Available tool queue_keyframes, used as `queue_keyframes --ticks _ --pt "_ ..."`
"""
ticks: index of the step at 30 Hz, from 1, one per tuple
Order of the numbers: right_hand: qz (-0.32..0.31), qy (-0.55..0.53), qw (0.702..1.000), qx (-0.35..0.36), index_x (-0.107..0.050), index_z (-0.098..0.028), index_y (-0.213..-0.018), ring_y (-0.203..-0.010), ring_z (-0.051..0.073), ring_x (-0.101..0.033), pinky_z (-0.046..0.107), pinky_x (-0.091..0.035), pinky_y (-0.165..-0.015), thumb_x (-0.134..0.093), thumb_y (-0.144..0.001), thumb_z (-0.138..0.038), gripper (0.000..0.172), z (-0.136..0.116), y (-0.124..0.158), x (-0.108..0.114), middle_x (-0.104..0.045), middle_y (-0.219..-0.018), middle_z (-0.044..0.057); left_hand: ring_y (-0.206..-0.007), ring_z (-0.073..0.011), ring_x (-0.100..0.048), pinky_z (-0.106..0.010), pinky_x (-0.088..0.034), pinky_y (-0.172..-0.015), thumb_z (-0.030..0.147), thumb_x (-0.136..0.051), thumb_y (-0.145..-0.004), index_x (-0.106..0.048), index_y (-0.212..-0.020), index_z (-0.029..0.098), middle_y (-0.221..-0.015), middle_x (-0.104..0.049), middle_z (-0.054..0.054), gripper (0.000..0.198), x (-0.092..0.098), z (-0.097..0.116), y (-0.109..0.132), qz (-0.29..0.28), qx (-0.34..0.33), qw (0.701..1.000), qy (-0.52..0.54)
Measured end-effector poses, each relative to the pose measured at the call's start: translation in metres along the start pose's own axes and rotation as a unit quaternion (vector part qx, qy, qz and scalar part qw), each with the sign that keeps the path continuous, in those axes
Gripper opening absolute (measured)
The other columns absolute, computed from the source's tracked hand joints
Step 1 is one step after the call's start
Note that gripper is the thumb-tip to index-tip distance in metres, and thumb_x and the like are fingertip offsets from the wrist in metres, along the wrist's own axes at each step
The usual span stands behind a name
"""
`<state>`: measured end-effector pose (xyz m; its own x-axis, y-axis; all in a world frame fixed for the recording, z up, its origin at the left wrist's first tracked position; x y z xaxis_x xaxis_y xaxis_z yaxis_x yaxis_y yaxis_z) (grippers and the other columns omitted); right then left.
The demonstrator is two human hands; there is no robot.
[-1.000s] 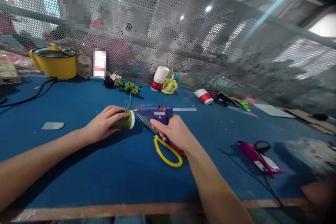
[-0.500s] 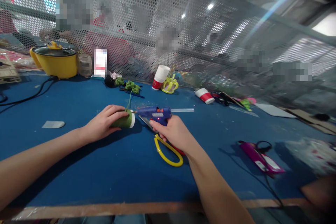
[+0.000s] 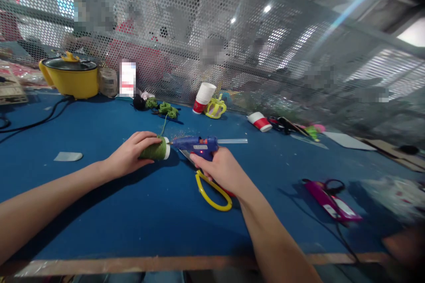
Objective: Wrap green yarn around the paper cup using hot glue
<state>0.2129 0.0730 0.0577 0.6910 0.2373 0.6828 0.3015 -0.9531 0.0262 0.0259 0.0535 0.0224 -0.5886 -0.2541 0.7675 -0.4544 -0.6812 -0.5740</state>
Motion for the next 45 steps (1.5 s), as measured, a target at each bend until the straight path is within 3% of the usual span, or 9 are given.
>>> queue_keyframes --ticks 25,45 --pt "-0.016 0.038 0.999 0.021 -0.043 -0.020 -0.048 -0.035 0.011 -0.047 0.024 -0.038 -0.042 -0.055 -0.073 -0.035 0.032 -0.005 0.003 -0.003 -0.048 -0.036 -0.002 -0.100 -0.0236 -0.052 -0.041 -0.045 -0.085 0.035 -0.062 -0.074 -0.045 -0.113 0.019 -0.108 -0.051 -0.009 0.046 0.004 -0.013 -0.001 0.001 0.104 0.992 0.073" --pt "0.011 0.013 1.000 0.007 -0.050 -0.018 -0.052 -0.033 0.010 -0.044 0.022 -0.037 -0.037 -0.056 -0.072 -0.035 0.026 0.000 -0.001 0.000 -0.046 -0.035 -0.003 -0.107 -0.0269 -0.045 -0.045 -0.041 -0.089 0.021 -0.057 -0.079 -0.042 -0.120 0.020 -0.118 -0.048 -0.013 0.044 0.002 0.005 0.001 -0.008 -0.024 0.999 -0.024"
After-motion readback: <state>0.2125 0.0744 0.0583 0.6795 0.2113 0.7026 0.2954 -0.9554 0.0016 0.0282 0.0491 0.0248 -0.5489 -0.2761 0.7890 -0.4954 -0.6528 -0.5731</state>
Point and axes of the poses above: each hand's wrist, its own y-axis away from the middle knuckle, its own x-axis out of the back of the hand, z = x × y, the point moved 7 cm from there along -y, towards the middle knuckle
